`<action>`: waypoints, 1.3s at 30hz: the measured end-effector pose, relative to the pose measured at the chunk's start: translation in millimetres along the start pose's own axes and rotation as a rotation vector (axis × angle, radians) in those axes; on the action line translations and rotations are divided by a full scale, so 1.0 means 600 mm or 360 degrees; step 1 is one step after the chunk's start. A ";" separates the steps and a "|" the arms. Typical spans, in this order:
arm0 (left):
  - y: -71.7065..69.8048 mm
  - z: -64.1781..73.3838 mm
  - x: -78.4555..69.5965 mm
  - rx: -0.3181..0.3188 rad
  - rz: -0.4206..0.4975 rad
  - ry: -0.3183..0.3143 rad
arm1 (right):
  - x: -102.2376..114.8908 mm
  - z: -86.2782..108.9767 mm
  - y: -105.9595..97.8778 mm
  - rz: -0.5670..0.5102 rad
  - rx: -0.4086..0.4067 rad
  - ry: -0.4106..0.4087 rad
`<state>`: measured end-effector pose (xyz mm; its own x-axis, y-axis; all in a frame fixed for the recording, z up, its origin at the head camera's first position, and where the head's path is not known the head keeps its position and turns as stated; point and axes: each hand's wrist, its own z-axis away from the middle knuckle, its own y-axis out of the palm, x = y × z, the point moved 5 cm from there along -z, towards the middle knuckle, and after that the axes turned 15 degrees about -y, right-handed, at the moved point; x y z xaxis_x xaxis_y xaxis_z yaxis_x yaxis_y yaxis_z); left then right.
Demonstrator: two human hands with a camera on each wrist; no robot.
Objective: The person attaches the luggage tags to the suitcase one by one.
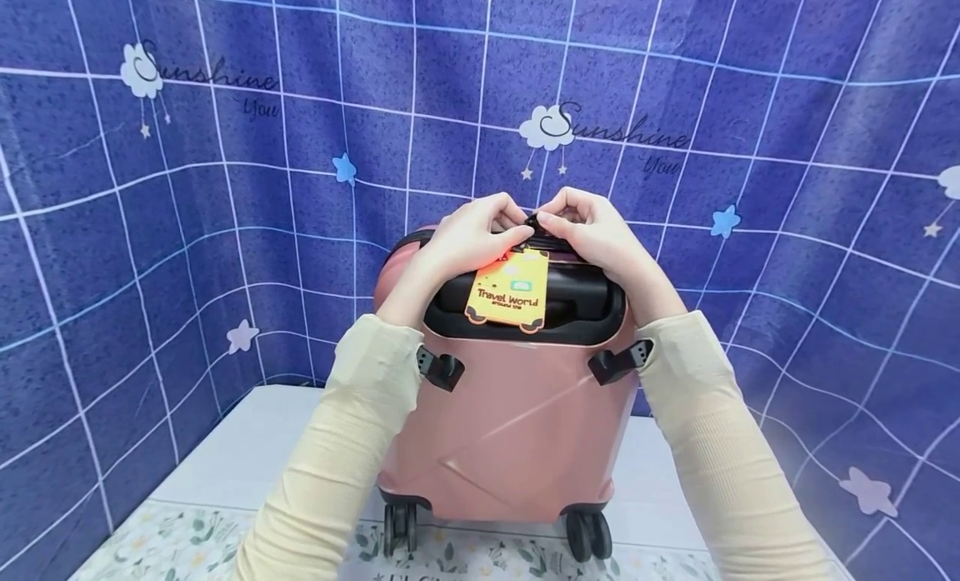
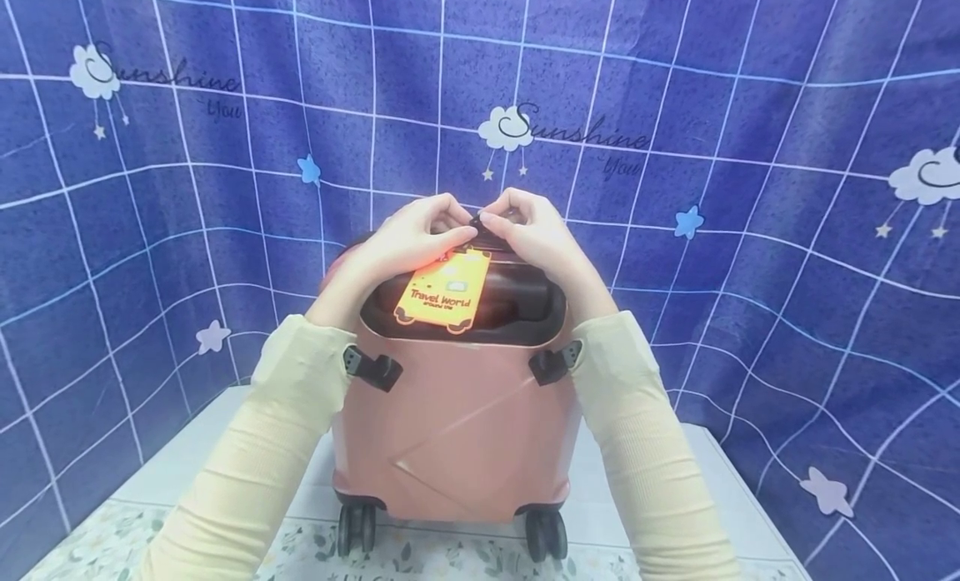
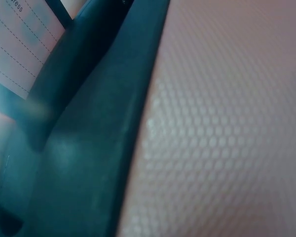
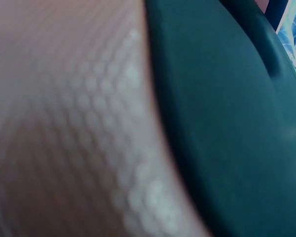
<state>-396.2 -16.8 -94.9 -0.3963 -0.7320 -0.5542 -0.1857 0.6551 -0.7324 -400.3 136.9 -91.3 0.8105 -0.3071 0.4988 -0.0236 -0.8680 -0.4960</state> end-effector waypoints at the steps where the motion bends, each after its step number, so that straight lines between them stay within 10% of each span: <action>1: 0.000 0.000 0.000 -0.0001 0.0002 0.0001 | 0.001 0.000 0.000 -0.0002 0.0002 -0.0002; 39: 0.003 -0.008 0.002 0.0063 0.0056 0.0042 | -0.005 -0.006 0.001 0.0133 -0.0040 0.0030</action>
<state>-401.1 -15.6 -94.7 -0.4258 -0.7030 -0.5697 -0.1357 0.6721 -0.7279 -404.7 135.7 -90.7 0.7939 -0.3858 0.4700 -0.1054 -0.8486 -0.5185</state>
